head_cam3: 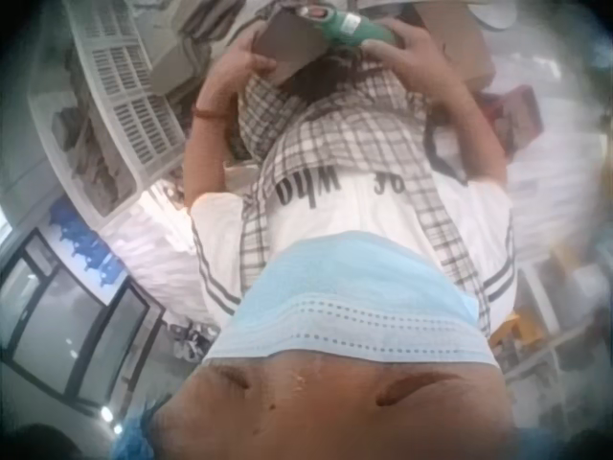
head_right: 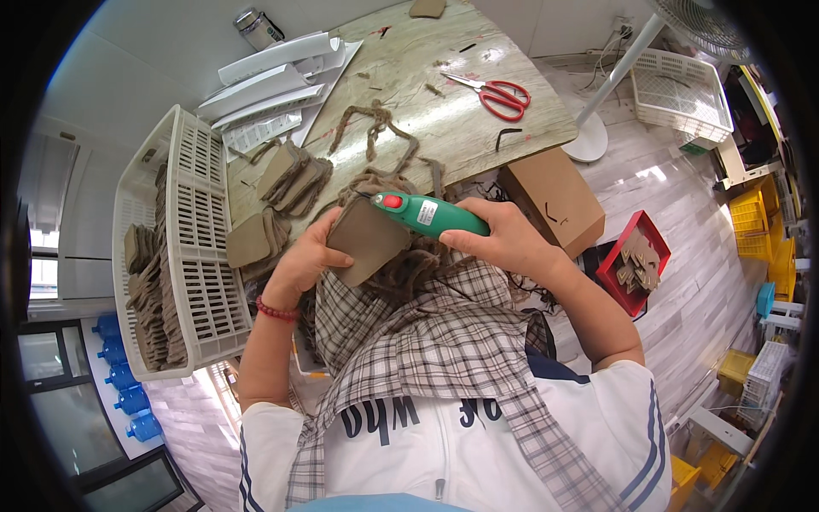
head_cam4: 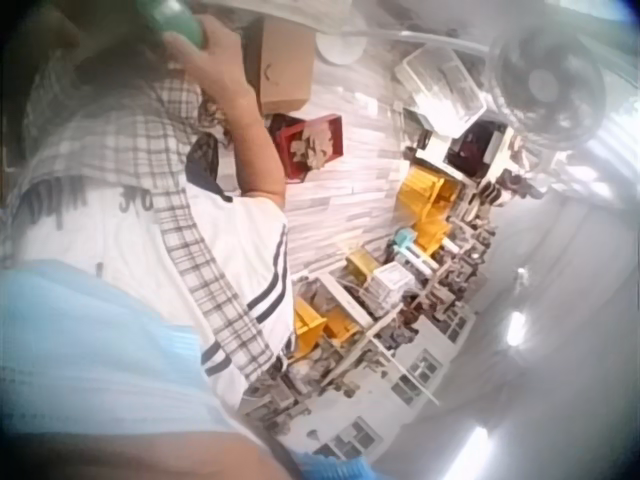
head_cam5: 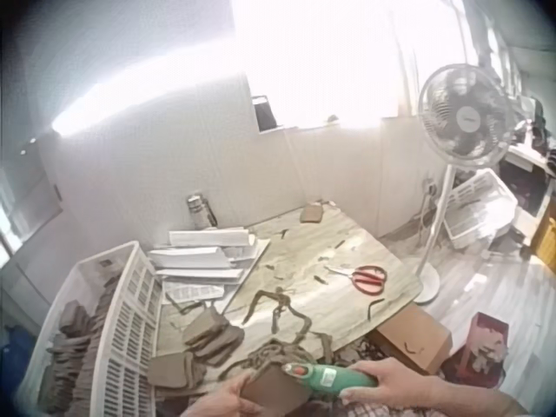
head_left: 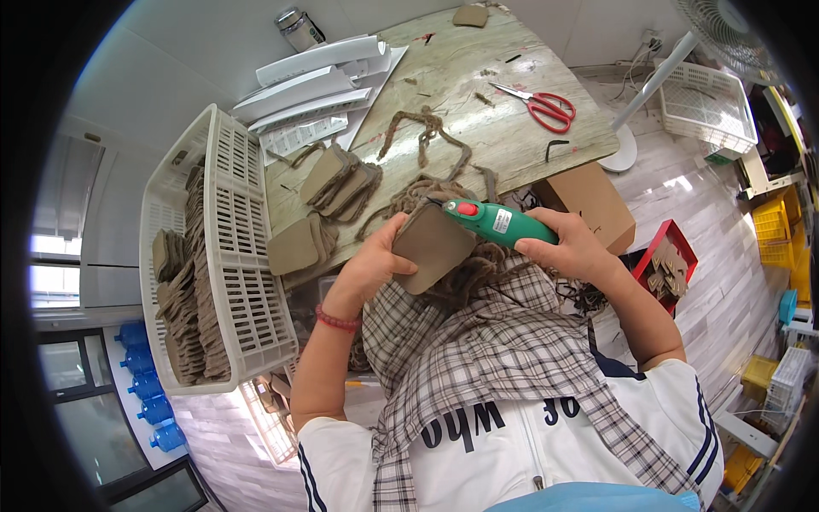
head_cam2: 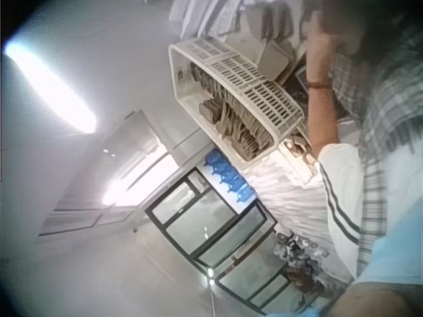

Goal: The person uses a green rotary tool to trim the edges of small rectangular craft items. They repeatedly pick items from a white basket, trim them, and place them on the table. The person also organizes the items in the basket and on the table.

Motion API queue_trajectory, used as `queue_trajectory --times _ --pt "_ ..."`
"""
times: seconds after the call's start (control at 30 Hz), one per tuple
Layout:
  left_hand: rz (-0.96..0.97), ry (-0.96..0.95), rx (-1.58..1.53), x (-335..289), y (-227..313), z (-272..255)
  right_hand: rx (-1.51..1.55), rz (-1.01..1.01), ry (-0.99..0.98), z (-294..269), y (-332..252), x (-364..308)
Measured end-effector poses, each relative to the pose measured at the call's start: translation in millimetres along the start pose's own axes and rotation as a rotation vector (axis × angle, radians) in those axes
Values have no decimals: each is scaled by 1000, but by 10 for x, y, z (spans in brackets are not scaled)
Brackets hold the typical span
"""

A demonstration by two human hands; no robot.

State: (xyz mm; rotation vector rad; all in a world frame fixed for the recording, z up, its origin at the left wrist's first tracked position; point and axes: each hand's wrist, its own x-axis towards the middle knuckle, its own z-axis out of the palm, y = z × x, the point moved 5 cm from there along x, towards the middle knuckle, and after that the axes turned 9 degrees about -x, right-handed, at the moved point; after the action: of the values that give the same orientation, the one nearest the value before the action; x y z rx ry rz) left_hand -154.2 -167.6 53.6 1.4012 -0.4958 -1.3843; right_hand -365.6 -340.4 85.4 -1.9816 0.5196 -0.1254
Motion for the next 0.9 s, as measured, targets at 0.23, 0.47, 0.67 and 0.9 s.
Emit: queue_trajectory --times 0.23,0.47,0.67,0.9 --pt "241 257 -31 -102 158 -398 99 72 -92 -14 109 -10" --pt "389 291 -284 -169 144 -438 102 47 -152 40 84 41" --pt "349 260 -155 -161 184 -394 -49 -44 -143 11 0 62" --pt "281 198 -100 -116 170 -243 -116 -82 -137 63 -34 81"
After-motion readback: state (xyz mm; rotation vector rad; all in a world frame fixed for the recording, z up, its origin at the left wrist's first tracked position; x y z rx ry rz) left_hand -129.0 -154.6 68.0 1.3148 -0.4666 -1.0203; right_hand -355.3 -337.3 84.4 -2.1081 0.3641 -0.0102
